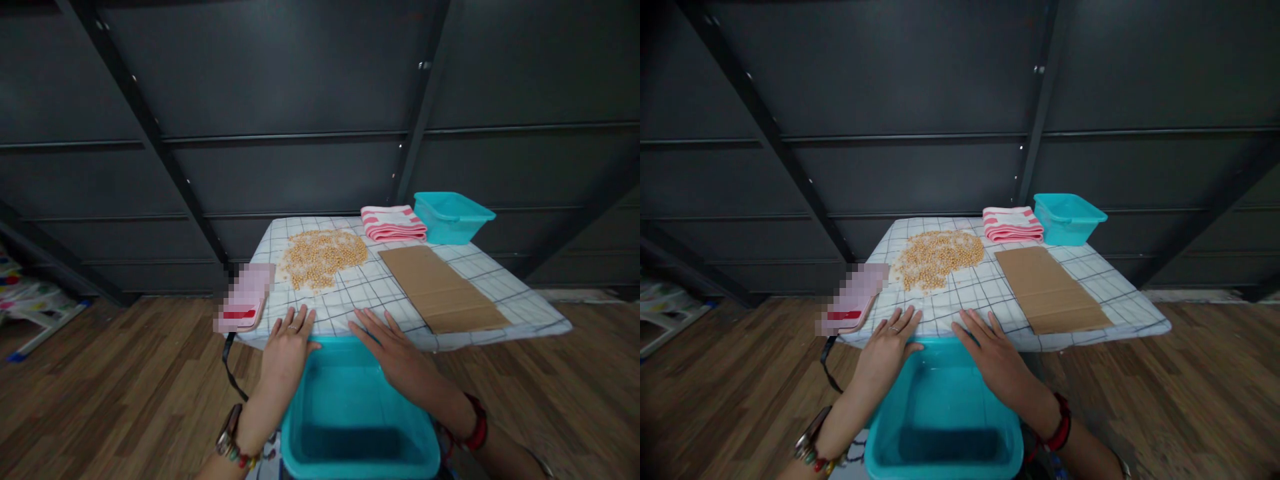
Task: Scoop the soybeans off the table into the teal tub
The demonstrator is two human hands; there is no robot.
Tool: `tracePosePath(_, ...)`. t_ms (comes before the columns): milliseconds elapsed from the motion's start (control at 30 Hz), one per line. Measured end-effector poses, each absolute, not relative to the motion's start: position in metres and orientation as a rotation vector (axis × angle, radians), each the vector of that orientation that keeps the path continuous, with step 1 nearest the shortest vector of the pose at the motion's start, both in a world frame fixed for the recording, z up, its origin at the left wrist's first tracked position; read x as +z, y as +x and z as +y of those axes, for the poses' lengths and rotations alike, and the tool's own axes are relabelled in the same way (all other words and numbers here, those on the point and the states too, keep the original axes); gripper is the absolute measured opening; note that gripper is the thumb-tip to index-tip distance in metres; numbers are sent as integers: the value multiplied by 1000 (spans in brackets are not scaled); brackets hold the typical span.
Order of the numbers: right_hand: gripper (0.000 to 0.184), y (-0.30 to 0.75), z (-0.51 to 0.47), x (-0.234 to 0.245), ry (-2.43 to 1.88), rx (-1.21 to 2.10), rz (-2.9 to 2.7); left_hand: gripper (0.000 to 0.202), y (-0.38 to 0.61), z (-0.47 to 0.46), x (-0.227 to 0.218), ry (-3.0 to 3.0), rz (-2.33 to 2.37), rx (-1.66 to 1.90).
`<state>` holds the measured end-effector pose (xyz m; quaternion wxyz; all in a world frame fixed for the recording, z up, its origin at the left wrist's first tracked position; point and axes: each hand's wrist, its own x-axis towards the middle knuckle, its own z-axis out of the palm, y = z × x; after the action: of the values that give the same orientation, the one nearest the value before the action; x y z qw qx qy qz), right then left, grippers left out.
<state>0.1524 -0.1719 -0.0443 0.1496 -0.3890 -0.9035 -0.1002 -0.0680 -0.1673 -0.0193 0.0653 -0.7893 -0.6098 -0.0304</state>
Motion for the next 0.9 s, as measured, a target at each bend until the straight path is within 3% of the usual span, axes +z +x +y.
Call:
tracePosePath(133,75,151,-172,-41,-1104,-276,-2599,51,-69,-167,-25,-2368,-1814,-142)
tracePosePath(600,43,143,-165,-18,-950,-291,-2689,52,-69,-167,-26,-2353,-1817,-135)
tracePosePath(900,50,146,-153,-35,-948,-245,-2706,57,-77,-168,-31,-2405,-1779,-189)
